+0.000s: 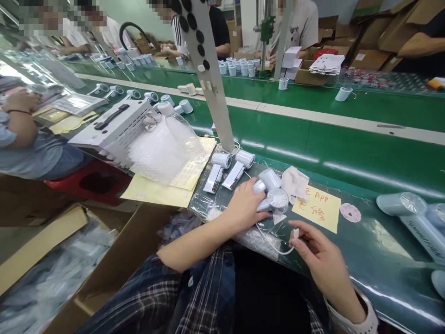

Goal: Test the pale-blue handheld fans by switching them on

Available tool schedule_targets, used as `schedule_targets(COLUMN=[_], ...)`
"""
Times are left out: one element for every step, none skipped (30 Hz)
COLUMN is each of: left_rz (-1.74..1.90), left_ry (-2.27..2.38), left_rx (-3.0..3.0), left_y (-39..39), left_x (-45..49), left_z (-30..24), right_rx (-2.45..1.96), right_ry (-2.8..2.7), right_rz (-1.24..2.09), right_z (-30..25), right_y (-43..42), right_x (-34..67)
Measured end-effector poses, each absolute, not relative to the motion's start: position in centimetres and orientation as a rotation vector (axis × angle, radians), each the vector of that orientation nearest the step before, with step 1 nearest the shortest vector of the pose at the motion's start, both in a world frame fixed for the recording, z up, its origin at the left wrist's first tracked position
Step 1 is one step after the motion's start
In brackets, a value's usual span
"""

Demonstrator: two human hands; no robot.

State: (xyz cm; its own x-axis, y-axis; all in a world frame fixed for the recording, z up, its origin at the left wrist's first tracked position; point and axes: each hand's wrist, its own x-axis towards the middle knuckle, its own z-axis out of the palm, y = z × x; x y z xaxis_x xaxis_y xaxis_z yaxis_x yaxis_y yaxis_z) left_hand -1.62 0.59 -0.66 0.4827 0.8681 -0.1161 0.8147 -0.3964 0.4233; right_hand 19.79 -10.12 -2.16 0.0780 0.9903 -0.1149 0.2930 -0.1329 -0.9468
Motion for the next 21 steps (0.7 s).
schedule_targets(left_rz=[0.155,0.138,0.114,0.084,0.055,0.046,0.080,0.169,0.302,0.452,0.593,0.707,0.791,0.853,0.904,0.954,1.002,1.039,1.064,1.084,1.104], left_ry=[1.415,1.403,1.373,1.345,1.329,1.315,1.286,1.238,1.162,1.058,0.946,0.848,0.778,0.737,0.719,0.717,0.723,0.728,0.725,0.707,0.669], left_rx=[2.363,2.408,2.438,2.452,2.447,2.423,2.377,2.302,2.189,2.034,1.850,1.655,1.473,1.316,1.191,1.097,1.027,0.975,0.935,0.898,0.860], left_y=[0.3,0.2,0.3,0.5,0.9,1.5,2.0,2.4,2.7,2.7,2.6,2.3,2.0,1.6,1.2,1.0,0.9,0.9,0.9,1.1,1.2], left_x=[-1.2,-1.0,-1.0,-1.0,-1.2,-1.5,-1.9,-2.3,-2.7,-3.0,-3.3,-3.3,-3.1,-2.8,-2.3,-1.8,-1.2,-0.8,-0.4,-0.2,0.0], left_z=[-0.6,-0.6,-0.5,-0.4,-0.3,-0.2,-0.1,0.1,0.2,0.4,0.4,0.5,0.5,0.5,0.5,0.5,0.6,0.6,0.7,0.8,0.8], right_rx=[-1.524,-1.497,-1.472,-1.451,-1.433,-1.418,-1.407,-1.399,-1.394,-1.389,-1.382,-1.372,-1.366,-1.370,-1.382,-1.398,-1.417,-1.432,-1.438,-1.434,-1.423], right_ry=[-1.365,-1.406,-1.435,-1.450,-1.455,-1.454,-1.453,-1.452,-1.452,-1.450,-1.445,-1.437,-1.431,-1.429,-1.438,-1.455,-1.478,-1.500,-1.516,-1.524,-1.525], right_rz=[1.110,1.110,1.093,1.069,1.043,1.014,0.983,0.954,0.934,0.928,0.939,0.962,0.989,1.010,1.017,1.006,0.987,0.967,0.957,0.960,0.977], right_z=[-1.9,-1.8,-1.7,-1.6,-1.6,-1.6,-1.6,-1.6,-1.6,-1.6,-1.6,-1.5,-1.3,-1.2,-1.0,-0.7,-0.5,-0.2,0.1,0.3,0.5], right_y=[-10.5,-10.9,-11.2,-11.5,-11.8,-11.9,-12.1,-12.2,-12.2,-12.2,-12.1,-11.9,-11.7,-11.4,-11.0,-10.6,-10.2,-9.8,-9.5,-9.2,-9.0], right_x=[19.6,19.4,19.1,18.9,18.7,18.5,18.4,18.3,18.2,18.1,17.9,17.7,17.4,17.0,16.5,15.9,15.4,14.9,14.5,14.1,13.9])
